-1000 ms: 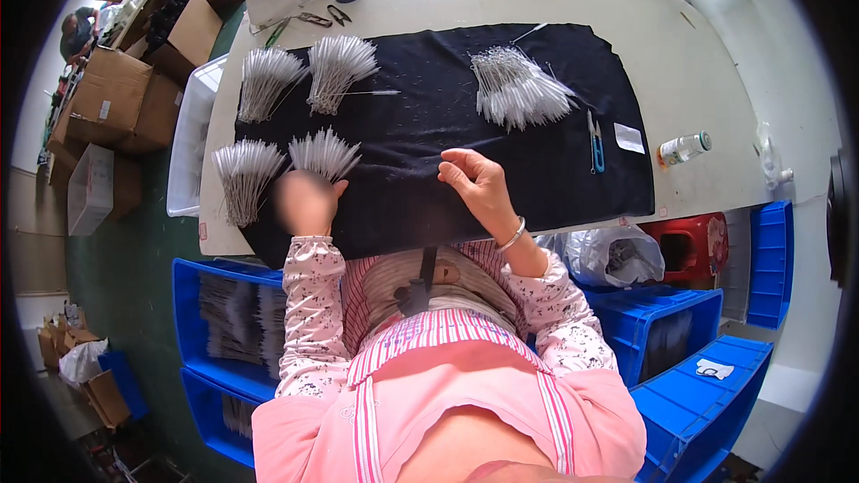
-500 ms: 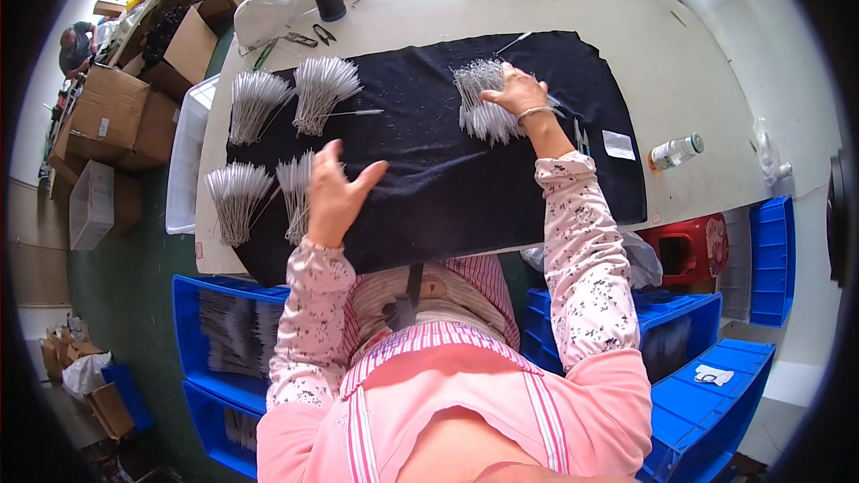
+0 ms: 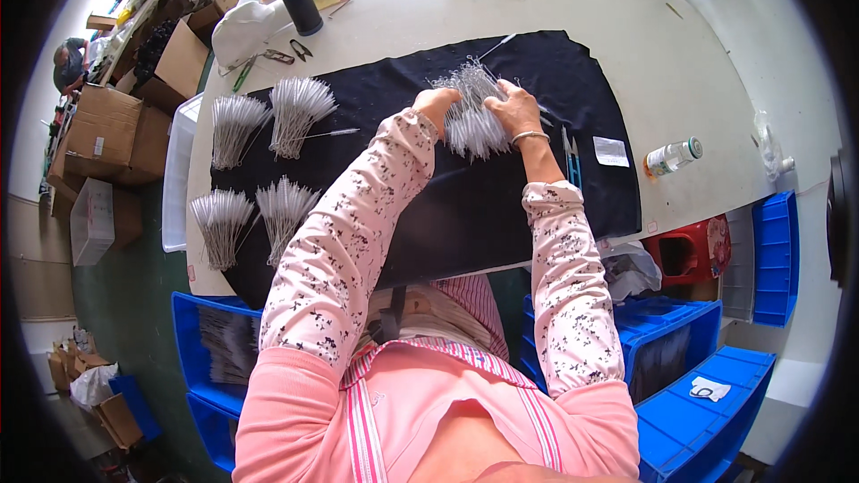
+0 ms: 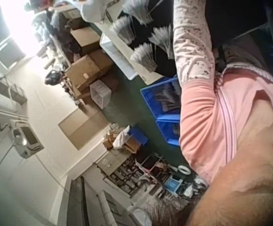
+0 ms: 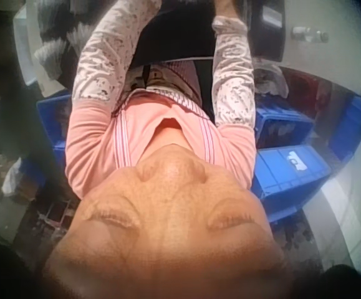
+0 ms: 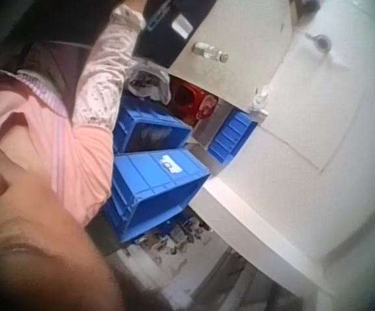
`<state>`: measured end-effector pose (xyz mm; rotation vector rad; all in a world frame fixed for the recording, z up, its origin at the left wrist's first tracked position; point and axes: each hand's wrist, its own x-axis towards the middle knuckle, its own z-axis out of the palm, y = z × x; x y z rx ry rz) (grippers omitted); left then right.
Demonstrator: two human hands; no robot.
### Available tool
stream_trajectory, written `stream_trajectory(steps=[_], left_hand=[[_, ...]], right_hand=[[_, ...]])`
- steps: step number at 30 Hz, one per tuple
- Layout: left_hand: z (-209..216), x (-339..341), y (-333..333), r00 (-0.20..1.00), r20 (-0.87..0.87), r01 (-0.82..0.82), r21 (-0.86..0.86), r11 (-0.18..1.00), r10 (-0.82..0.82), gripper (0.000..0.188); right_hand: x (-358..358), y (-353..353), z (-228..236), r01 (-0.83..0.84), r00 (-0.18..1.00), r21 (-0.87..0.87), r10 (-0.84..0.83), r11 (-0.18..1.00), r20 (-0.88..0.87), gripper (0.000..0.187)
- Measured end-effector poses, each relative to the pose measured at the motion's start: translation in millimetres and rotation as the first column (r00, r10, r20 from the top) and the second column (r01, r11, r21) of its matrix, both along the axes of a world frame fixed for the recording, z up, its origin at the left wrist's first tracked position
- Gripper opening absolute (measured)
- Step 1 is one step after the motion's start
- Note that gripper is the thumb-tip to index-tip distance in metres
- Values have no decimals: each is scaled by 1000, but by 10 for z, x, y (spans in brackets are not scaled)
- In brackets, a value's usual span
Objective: The person gathers loose white sticks from a table, aligns them into bundles, and secures them with metal wire ties. They then place the finished bundles into a white plastic tray. The process is repeated continuously throughout the clip.
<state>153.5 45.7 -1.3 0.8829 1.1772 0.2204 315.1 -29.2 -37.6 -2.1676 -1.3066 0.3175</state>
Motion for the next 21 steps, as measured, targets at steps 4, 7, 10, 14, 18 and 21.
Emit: stream_trajectory(steps=[4,7,10,14,18,21], left_hand=[[-54,207,60,970,-220,127,85,988,-105,51],[-373,279,186,981,-104,179,138,974,-166,35],[-663,314,286,978,-43,209,233,950,-205,31],[-703,348,266,959,89,239,253,937,-268,28],[-875,389,361,965,256,-2,-202,979,55,27],[-767,329,318,963,268,52,-172,984,-4,25]], right_hand=[[88,-28,-66,4,996,53,0,999,-86,60],[91,-45,-94,3,997,89,5,996,-81,61],[29,-35,-53,-4,998,67,8,998,-58,63],[74,-40,-55,0,1000,28,0,1000,-25,67],[107,-27,-3,-63,992,41,66,997,-103,66],[136,-13,-51,-64,995,17,65,998,-75,69]])
